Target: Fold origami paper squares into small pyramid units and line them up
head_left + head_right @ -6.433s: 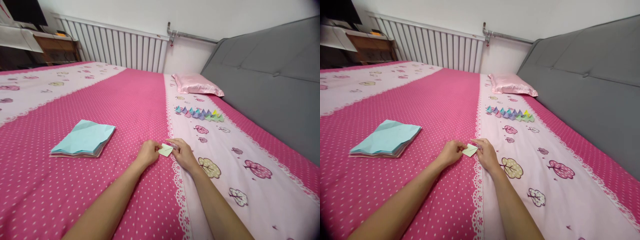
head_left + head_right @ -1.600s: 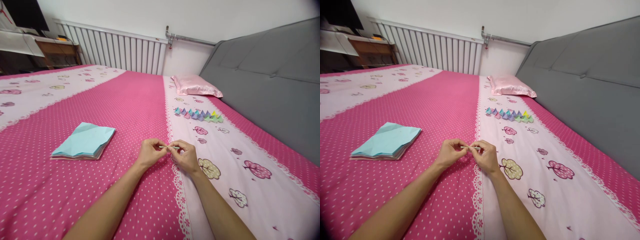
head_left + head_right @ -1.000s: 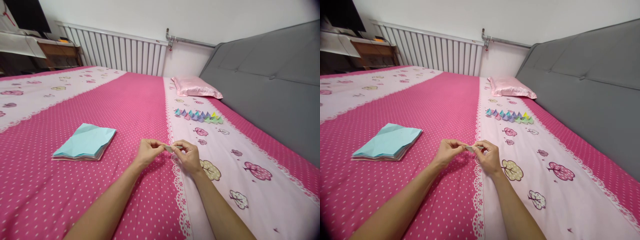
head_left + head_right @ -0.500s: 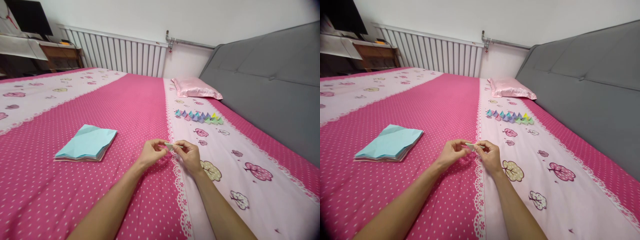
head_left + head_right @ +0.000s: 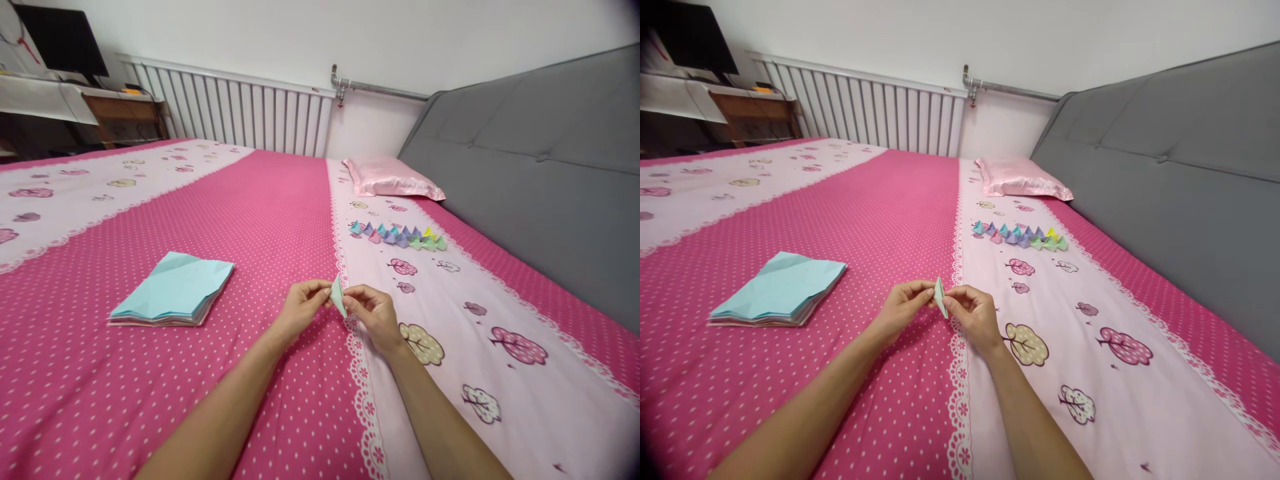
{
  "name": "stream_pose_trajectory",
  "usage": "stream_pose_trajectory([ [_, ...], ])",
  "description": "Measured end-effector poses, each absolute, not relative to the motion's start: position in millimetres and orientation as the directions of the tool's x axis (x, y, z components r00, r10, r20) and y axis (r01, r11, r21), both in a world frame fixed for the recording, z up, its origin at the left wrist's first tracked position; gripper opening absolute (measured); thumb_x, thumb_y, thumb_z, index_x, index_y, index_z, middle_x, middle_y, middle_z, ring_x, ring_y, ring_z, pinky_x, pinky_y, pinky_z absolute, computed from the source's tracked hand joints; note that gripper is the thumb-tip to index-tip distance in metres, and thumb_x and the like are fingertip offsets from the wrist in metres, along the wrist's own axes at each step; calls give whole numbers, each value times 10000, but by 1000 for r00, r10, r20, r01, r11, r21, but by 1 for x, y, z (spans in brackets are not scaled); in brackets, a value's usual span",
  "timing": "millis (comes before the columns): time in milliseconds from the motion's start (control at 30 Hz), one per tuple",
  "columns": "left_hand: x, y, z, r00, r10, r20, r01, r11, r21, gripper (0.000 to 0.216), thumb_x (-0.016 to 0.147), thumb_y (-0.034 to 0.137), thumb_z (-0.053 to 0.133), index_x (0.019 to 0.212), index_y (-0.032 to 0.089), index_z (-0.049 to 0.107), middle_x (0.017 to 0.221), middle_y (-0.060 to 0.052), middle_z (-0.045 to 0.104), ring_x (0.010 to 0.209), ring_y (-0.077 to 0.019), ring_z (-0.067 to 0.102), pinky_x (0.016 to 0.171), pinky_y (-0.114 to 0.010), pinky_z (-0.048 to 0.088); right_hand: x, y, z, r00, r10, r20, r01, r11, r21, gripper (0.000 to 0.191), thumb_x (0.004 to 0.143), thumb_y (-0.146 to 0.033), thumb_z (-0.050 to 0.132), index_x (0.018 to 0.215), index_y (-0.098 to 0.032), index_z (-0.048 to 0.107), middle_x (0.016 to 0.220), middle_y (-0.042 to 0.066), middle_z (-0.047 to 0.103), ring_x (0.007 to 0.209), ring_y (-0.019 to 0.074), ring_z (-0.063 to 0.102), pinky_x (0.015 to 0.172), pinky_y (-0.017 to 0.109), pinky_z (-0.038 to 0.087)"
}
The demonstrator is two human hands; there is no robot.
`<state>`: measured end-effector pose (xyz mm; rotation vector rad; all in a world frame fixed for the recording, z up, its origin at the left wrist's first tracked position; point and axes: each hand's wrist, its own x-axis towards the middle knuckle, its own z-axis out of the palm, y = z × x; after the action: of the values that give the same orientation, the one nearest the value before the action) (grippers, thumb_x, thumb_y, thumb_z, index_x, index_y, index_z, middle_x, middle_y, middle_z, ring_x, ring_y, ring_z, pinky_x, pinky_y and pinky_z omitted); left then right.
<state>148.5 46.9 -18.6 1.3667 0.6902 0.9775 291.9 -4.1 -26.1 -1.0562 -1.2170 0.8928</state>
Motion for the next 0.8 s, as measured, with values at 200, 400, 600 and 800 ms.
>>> stream_pose_trajectory([
  [200,148,47,-17,474,870,132,-182,-50,982,207,713,292,624,828,133,692,678,-26,616,599,-90,499,597,-211,402,293,-2,-27,143,953,267,10,269,-963,183,700,-332,650,808,-185,632,725,20,667,611,135,613,583,255,501],
  [400,152,44,-18,487,870,68,-195,32,980,258,680,295,664,854,105,664,650,-26,616,547,-81,505,557,-211,407,289,-2,-31,146,954,262,-12,267,-964,420,691,-272,645,1086,-224,510,861,15,615,601,107,592,526,214,466],
  [600,157,39,-22,495,868,39,-217,80,973,246,697,354,656,749,114,644,676,-27,624,614,-101,544,607,-211,432,286,-3,-32,193,891,411,270,354,-895,113,707,-250,634,810,-203,630,797,18,597,658,127,567,570,234,448],
  [800,157,33,-18,661,750,-25,-215,221,951,393,671,332,698,995,127,611,808,-61,646,718,-124,595,720,-261,467,289,-1,-36,267,842,468,360,363,-859,62,731,-205,597,786,-200,626,796,15,587,605,115,529,544,235,435],
])
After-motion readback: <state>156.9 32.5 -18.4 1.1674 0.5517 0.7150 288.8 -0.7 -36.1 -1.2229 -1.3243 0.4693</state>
